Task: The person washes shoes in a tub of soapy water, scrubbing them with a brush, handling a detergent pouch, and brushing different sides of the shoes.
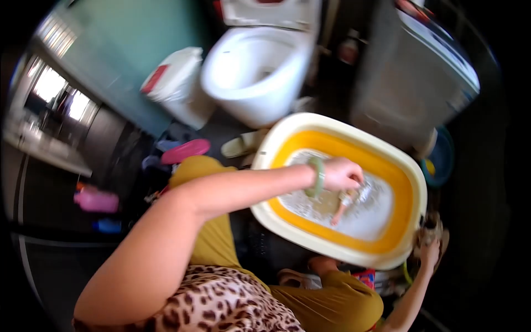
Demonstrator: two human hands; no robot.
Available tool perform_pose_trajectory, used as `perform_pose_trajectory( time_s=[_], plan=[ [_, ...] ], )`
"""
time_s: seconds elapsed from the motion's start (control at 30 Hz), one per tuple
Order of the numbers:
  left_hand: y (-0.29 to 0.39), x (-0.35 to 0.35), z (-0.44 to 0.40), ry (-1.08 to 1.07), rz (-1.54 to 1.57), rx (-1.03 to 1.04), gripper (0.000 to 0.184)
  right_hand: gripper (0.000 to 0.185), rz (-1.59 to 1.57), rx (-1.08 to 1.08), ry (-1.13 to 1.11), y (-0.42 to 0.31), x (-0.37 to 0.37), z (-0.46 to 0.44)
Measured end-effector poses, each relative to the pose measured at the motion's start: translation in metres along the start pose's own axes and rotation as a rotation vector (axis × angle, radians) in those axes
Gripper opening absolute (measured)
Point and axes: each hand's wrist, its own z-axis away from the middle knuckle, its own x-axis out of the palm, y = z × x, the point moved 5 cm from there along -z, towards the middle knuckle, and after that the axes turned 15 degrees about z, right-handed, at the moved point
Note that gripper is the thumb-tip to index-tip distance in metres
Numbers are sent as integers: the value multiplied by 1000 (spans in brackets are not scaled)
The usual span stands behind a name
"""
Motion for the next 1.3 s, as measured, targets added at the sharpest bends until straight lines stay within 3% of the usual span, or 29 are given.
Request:
perform_pose_trajectory(
  time_s=[0.1,0.27,0.37,0.47,0.53,0.57,0.63,0.67,0.73,0.83,0.93,0.97,1.07,1.13,1.3],
  plan=[
    [1,-19,15,59,-34,61,26,52,-10,-278,-71,-60,-30,-10],
    [57,-34,53,20,-29,11,24,46,-86,-617,-286,-205,-119,67],
    [85,-42,48,86,-202,156,23,46,16,-785,-387,-263,-138,92],
    [116,-64,48,158,-255,230,27,44,146,-784,-476,-287,-125,88],
    [136,-100,84,222,-199,231,27,42,340,-931,-461,-320,-133,96],
    [138,-120,106,222,-160,273,26,43,196,-933,-425,-338,-147,107],
    [122,-173,157,349,-126,237,25,46,62,-971,-388,-353,-158,108],
    [100,-191,172,584,-136,511,26,46,37,-924,-441,-360,-162,108],
    [35,-236,208,593,120,439,30,46,37,-896,-458,-365,-157,103],
    [-79,-279,299,861,-37,117,28,45,-4,-899,-488,-362,-149,104],
    [-169,-269,429,1075,-108,-174,28,43,12,-822,-546,-361,-146,113],
    [-202,-256,468,1142,74,-176,27,41,75,-784,-570,-356,-144,113],
    [-247,-178,569,1476,432,-518,20,37,64,-754,-580,-340,-123,106],
    [-252,-138,591,1626,565,-607,18,36,123,-714,-617,-327,-105,102],
    [-270,-73,605,1626,725,-674,16,33,121,-716,-603,-336,-114,109]
  ],
)
